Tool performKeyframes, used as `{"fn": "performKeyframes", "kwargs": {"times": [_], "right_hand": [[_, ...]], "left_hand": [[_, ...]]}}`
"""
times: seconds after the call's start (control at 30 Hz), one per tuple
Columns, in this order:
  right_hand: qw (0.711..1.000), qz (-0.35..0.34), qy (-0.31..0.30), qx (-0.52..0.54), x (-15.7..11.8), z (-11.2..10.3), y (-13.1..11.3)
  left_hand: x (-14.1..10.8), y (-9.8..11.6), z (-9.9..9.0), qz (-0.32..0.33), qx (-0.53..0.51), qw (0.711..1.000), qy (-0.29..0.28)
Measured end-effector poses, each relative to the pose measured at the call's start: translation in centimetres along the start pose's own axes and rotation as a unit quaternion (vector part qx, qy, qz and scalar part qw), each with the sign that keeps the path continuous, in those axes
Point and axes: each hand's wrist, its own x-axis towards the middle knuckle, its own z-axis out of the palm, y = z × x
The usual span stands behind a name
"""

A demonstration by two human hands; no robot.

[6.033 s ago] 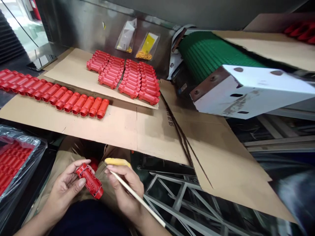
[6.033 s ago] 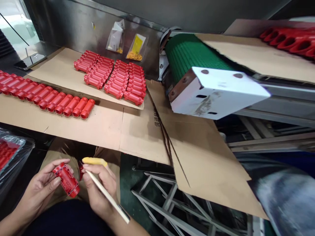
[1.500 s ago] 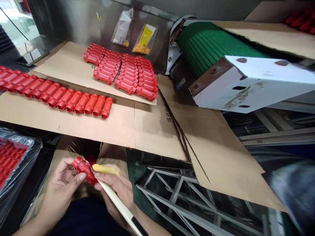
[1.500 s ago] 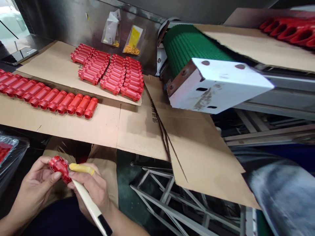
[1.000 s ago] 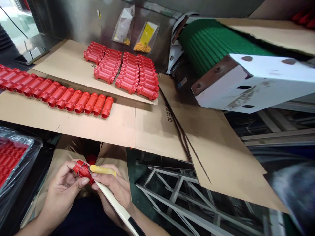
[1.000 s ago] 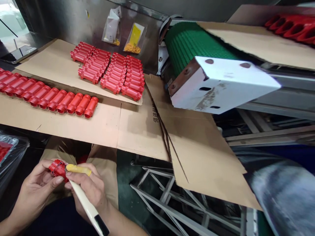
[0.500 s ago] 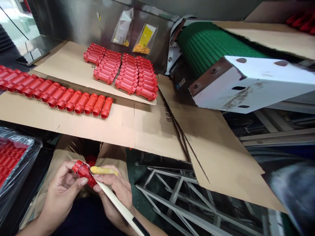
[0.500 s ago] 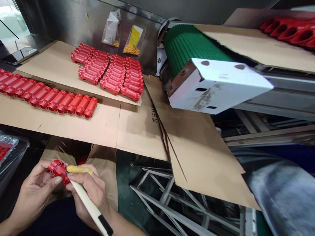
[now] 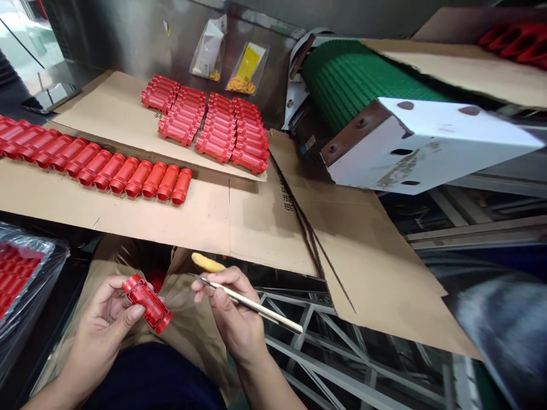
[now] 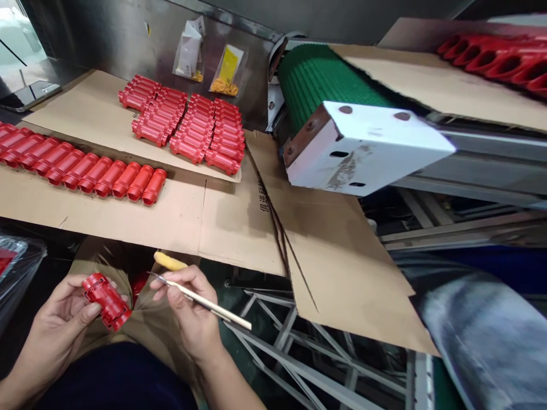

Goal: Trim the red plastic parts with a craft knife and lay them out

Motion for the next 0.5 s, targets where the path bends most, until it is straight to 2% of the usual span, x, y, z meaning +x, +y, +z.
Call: {"fn": "performKeyframes", "kwargs": {"times": [0.07,0.13,0.2,0.3,0.5], "right_hand": [[0.994,-0.029,-0.028,-0.097,-0.5,-0.2,-0.4],[0.974,-0.085,-0.061,-0.203,-1.3,0.0,-0.7],[0.952,-0.139,-0.091,-0.255,-2.0,0.3,-0.9],[0.946,-0.167,-0.122,-0.251,-2.6,0.8,-0.8],[0.941,-0.178,-0.132,-0.255,-2.5,0.9,-0.3]], "left_hand": [[0.2,0.1,0.0,0.006,0.009,1.000,0.012],[0.3,0.1,-0.1,0.007,0.018,0.999,0.036],[0.3,0.1,-0.1,0.007,0.016,0.998,0.059],[0.3,0.1,-0.1,0.006,0.008,0.998,0.066],[0.3,0.0,-0.2,0.007,0.015,0.998,0.063]]}}
